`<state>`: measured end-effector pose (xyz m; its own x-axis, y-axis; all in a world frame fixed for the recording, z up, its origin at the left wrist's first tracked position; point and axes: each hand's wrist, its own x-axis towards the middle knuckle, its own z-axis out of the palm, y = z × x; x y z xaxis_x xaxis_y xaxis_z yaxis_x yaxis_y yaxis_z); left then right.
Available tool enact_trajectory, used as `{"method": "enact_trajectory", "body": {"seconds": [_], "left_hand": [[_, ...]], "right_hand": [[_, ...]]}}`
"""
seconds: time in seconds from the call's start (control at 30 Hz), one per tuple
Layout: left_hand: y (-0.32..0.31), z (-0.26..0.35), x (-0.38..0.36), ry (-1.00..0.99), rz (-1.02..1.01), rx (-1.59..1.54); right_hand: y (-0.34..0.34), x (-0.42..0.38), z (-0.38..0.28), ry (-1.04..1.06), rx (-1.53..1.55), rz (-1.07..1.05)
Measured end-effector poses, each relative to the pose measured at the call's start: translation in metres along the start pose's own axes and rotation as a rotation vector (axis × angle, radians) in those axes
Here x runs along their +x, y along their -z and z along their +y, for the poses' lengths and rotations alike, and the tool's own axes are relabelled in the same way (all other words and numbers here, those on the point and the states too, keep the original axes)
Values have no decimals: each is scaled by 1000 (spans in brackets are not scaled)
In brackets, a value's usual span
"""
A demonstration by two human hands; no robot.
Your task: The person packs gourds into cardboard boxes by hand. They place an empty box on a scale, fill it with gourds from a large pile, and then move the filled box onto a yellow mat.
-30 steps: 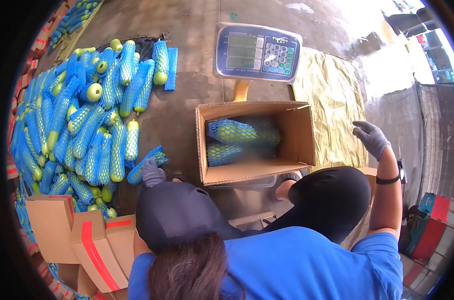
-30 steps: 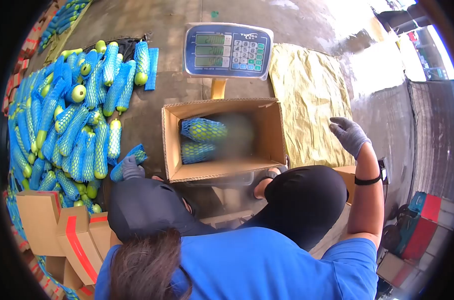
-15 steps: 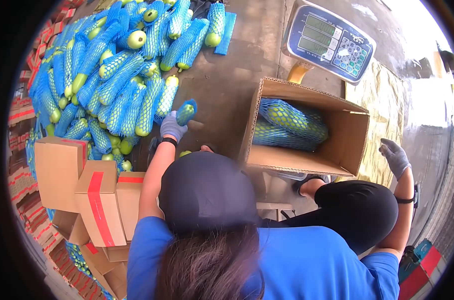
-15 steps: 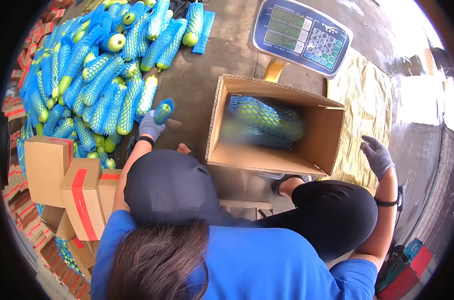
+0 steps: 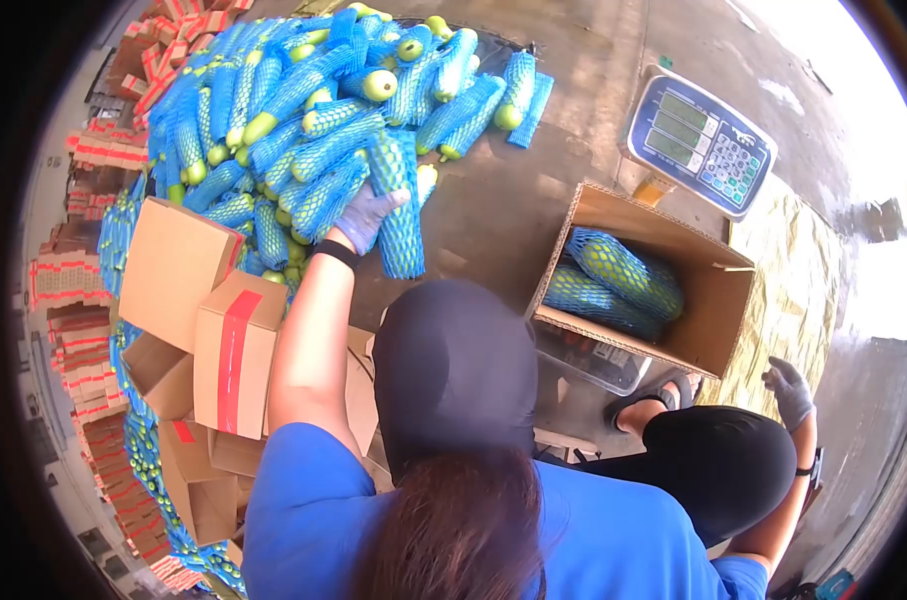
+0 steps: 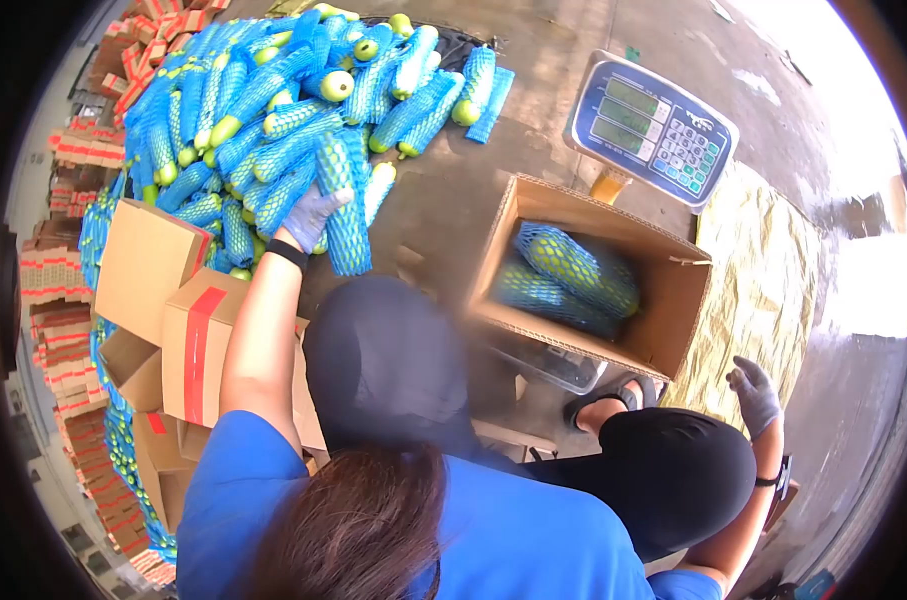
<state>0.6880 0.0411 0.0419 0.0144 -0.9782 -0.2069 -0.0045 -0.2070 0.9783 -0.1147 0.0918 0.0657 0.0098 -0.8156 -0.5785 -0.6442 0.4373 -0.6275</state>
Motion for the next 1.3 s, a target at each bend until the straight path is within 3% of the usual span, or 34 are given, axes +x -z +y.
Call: {"method": "enact_trajectory", "body": {"seconds": [0.03,0.1,0.17,0.23,0.33,0.43,0.53,0.57,0.67,0.77,0.83,0.9,0.97,1.07,1.1,1.17,1.23,1.3], "left_hand": [[2,-21,2,17,32,142],[-8,-69,7,99,216,860],[-25,-135,12,329,268,1176],[-49,-145,10,641,260,1198],[-51,-189,10,655,312,1219],[-42,-183,9,689,324,1208],[-12,-176,2,353,601,1402],[3,-167,-3,273,671,1259],[41,-166,-1,344,834,1306],[60,-125,-10,322,983,1460],[86,-108,-6,157,1231,1476],[115,-85,5,92,1200,1476],[137,-61,23,17,1162,1475],[174,-40,60,290,878,1625],[191,-37,69,279,872,1627],[206,-23,88,611,612,1435],[202,-9,92,660,485,1578],[187,0,84,590,476,1611]], "right_hand": [[1,-5,4,-30,-14,1],[2,-13,6,-154,-59,-17],[-3,-13,12,-230,-9,-11],[-7,-19,5,-299,19,-28],[0,-22,4,-336,-13,-36],[6,-20,0,-373,-25,-17],[8,-8,5,-393,-45,40],[6,-2,3,-391,-45,37],[-7,11,-8,-398,-72,18],[-16,23,-24,-353,-69,-41],[-12,29,-17,-321,-88,-58],[-8,39,3,-131,-83,-67],[-11,40,2,-129,-72,-74],[-27,36,-37,-179,-77,-92],[-32,34,-45,-232,-91,-106],[-35,35,-42,-223,-37,-109],[-38,33,-39,-218,15,-107],[-45,28,-52,-202,85,-63]]}}
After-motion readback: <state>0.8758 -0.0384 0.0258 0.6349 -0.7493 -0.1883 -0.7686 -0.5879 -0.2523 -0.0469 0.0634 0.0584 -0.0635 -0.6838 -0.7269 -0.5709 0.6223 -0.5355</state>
